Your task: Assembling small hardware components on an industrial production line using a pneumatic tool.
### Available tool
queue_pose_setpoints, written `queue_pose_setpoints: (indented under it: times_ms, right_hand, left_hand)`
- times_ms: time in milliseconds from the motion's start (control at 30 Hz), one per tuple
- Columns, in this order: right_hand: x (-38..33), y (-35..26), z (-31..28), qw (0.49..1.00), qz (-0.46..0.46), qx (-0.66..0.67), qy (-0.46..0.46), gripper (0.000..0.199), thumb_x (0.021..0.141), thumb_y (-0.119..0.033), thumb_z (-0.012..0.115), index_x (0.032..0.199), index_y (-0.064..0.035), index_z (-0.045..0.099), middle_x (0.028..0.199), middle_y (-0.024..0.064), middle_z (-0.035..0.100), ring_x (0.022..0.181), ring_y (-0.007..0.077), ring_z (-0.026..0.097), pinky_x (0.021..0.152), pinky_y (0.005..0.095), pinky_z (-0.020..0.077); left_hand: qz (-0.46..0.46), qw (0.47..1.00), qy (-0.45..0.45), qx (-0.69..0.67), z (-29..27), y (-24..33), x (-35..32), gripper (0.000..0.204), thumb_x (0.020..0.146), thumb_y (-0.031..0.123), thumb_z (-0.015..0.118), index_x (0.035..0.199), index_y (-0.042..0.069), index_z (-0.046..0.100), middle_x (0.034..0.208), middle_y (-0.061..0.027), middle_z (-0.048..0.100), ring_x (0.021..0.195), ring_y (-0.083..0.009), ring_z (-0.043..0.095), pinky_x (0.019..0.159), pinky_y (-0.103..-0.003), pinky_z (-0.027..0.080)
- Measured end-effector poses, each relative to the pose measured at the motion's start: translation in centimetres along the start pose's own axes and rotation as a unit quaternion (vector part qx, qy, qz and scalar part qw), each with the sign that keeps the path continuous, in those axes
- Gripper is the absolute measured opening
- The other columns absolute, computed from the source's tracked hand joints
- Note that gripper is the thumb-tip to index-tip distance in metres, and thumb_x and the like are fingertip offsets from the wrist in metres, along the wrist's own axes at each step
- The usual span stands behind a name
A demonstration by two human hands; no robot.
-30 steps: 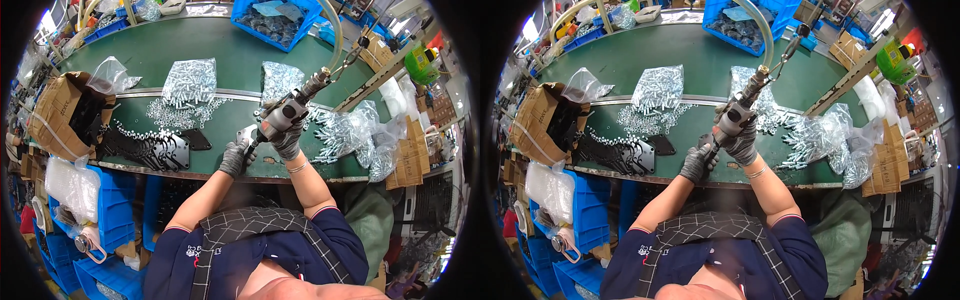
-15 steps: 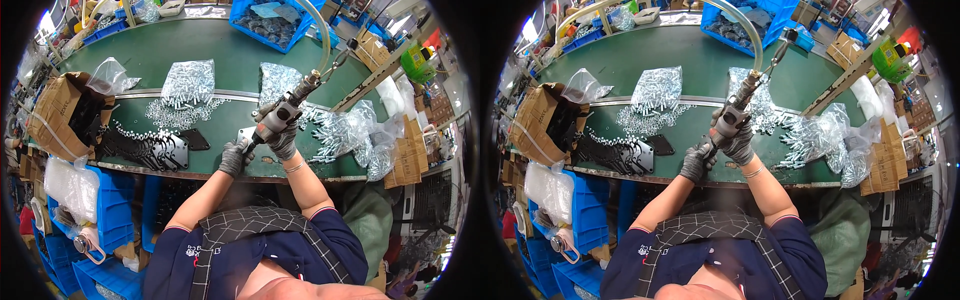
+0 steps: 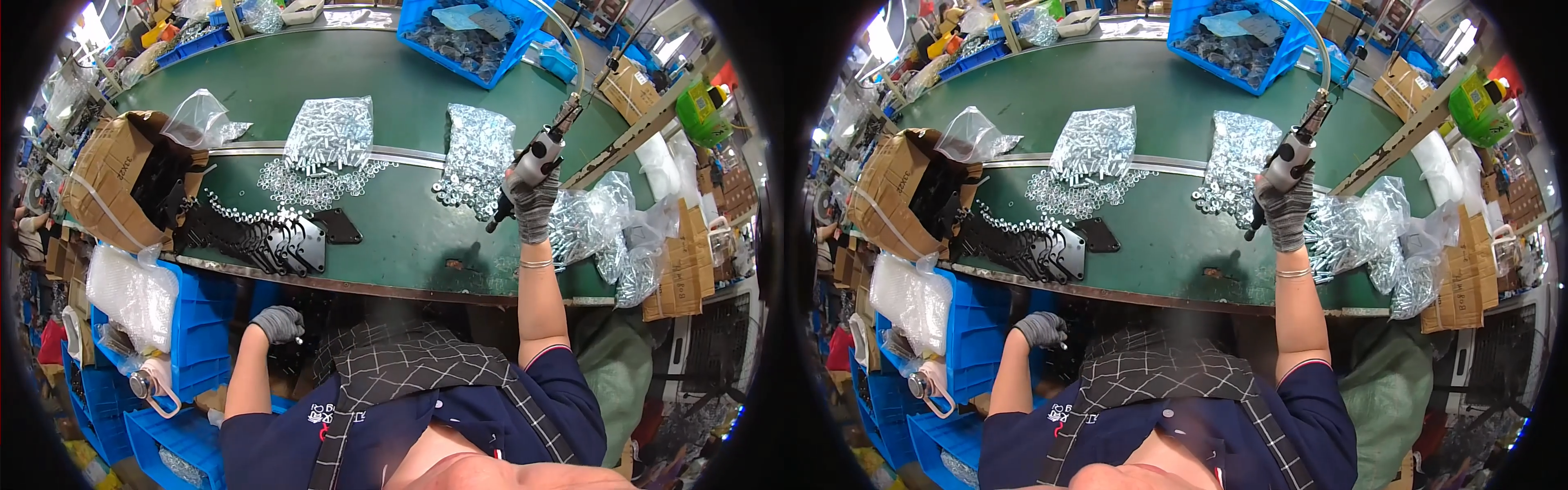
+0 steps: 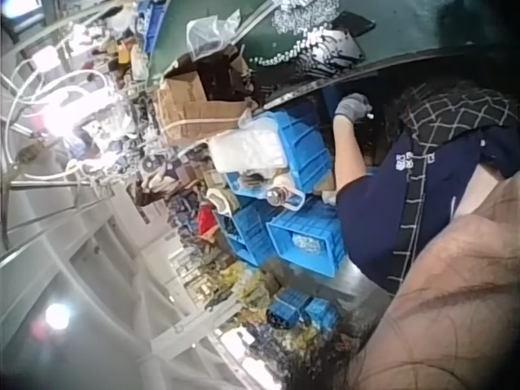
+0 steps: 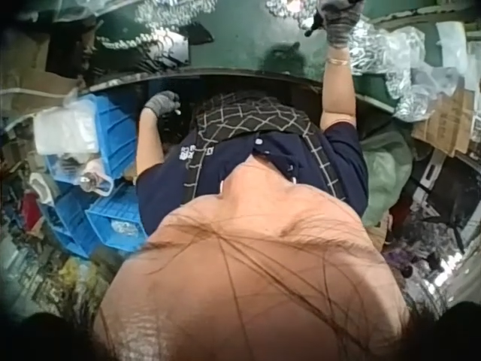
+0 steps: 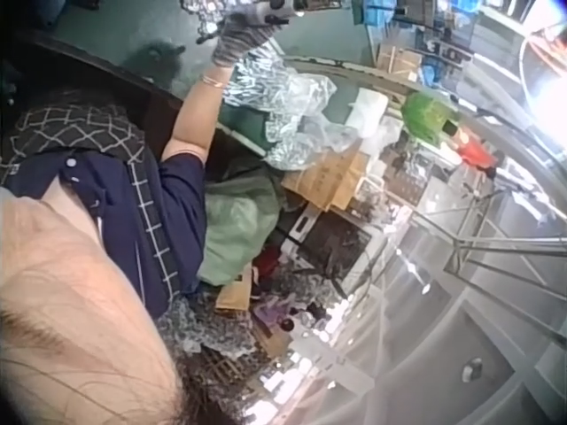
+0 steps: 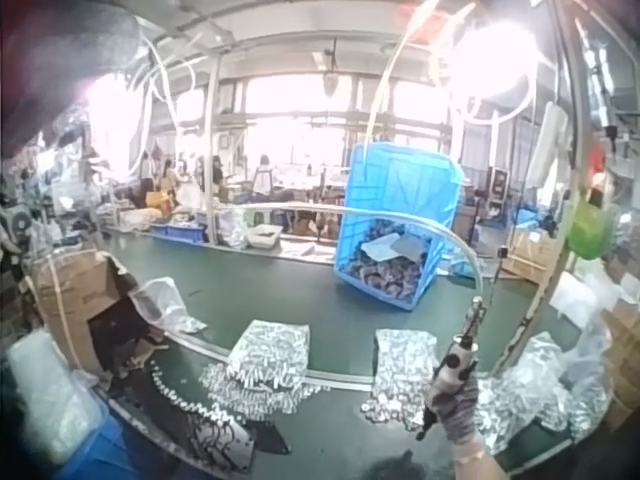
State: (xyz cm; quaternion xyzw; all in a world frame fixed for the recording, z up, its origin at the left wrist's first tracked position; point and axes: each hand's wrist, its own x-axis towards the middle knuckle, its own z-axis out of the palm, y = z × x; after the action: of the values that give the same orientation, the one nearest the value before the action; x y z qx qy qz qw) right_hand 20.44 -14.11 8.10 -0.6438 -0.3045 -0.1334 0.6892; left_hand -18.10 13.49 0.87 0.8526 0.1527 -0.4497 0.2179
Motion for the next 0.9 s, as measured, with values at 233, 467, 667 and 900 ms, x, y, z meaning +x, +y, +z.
queue_pose_setpoints:
  times_ms: [233, 467, 667, 900]
  right_hand:
    - [1.4, 1.3, 0.9, 0.986, -0.041, -0.165, -0.003, 0.05, 0.068, -0.012, 0.076, 0.107, -0.0057, 0.045, 0.09, 0.0071, 0.058, 0.078, 0.0185, 0.059, 0.072, 0.031, 0.0502]
    - [2.1, 3.7, -7.9, 0.983, 0.011, -0.042, -0.18, 0.047, 0.078, -0.01, 0.071, 0.117, -0.0036, 0.046, 0.107, 0.0074, 0.059, 0.097, 0.016, 0.058, 0.082, 0.0295, 0.048]
    - [0.9, 6.5, -14.4, 0.628, 0.243, -0.625, -0.396, 0.021, 0.08, -0.017, 0.065, 0.096, -0.0051, 0.061, 0.09, 0.0164, 0.064, 0.084, 0.0314, 0.062, 0.076, 0.0394, 0.0498]
    - [-1.0, 7.8, -13.6, 0.569, 0.075, -0.7, -0.424, 0.017, 0.075, -0.01, 0.059, 0.091, -0.0056, 0.064, 0.091, 0.0198, 0.062, 0.087, 0.0358, 0.062, 0.074, 0.0434, 0.0501]
  left_hand:
    - [-0.087, 0.86, 0.501, -0.042, -6.5, 9.2, 4.6, 0.057, 0.086, 0.045, 0.053, 0.131, 0.011, 0.042, 0.109, -0.0225, 0.057, 0.097, -0.0336, 0.061, 0.08, -0.039, 0.05]
    - [-0.118, 0.918, 0.376, -0.044, -10.8, 11.9, 7.0, 0.065, 0.08, 0.05, 0.06, 0.131, 0.015, 0.04, 0.116, -0.0221, 0.05, 0.104, -0.0316, 0.059, 0.079, -0.044, 0.051]
    - [0.025, 0.934, 0.341, 0.106, -8.1, 12.6, 5.1, 0.066, 0.073, 0.043, 0.07, 0.128, 0.014, 0.047, 0.121, -0.0209, 0.046, 0.103, -0.0352, 0.056, 0.085, -0.041, 0.048]
    - [0.077, 0.912, 0.391, 0.097, -7.6, 11.9, 5.1, 0.078, 0.067, 0.048, 0.073, 0.128, 0.009, 0.044, 0.12, -0.0212, 0.05, 0.106, -0.0341, 0.054, 0.089, -0.04, 0.046]
